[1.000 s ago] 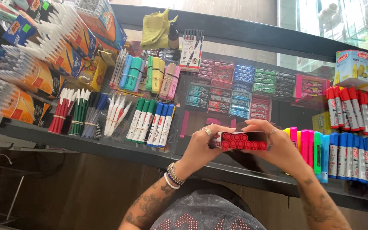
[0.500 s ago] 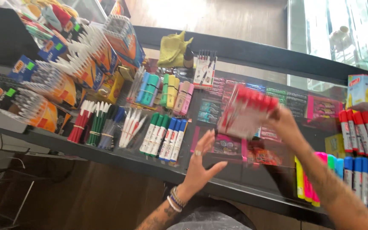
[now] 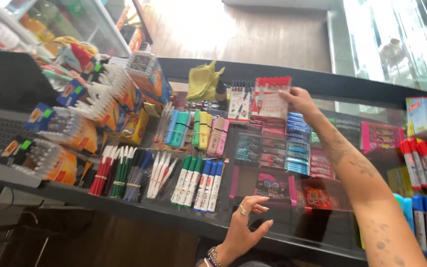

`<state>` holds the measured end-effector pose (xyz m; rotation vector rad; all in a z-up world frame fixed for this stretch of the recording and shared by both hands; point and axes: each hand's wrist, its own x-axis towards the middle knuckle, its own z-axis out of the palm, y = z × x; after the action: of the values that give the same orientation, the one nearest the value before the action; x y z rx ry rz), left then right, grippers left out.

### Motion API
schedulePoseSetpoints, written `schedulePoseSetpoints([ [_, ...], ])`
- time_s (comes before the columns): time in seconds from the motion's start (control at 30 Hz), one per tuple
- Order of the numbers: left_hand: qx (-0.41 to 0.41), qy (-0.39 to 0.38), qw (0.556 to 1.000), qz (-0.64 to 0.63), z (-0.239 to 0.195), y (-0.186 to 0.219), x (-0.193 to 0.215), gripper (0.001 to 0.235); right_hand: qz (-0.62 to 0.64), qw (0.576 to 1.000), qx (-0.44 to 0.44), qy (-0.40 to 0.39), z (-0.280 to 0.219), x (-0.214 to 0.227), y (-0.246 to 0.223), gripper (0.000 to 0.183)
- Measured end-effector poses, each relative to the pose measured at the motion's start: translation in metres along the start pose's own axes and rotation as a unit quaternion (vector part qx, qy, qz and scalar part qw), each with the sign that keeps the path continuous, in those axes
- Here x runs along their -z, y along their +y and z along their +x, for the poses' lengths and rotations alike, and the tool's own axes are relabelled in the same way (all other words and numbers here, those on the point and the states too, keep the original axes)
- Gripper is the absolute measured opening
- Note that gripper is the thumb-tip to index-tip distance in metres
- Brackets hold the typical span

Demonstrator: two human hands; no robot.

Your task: The person picks up markers from a shelf and places them into two open boxes, filling the boxes and then closing the flap of one box.

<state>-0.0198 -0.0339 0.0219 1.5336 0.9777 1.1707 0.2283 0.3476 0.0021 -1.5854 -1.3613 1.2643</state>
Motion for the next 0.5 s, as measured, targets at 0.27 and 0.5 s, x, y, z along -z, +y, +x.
schedulePoseSetpoints([
  [0.27, -0.009, -0.007, 1.000, 0.005, 0.004, -0.006, -0.001, 0.037, -0.334, 0.871, 0.310, 0.184, 0.011, 0.011, 0.051, 0.066],
  [0.5, -0.088, -0.184, 0.971, -0.121, 0.020, 0.058, 0.031, 0.009, -0.361, 0.852, 0.375, -0.050, -0.196, 0.034, 0.005, 0.045],
])
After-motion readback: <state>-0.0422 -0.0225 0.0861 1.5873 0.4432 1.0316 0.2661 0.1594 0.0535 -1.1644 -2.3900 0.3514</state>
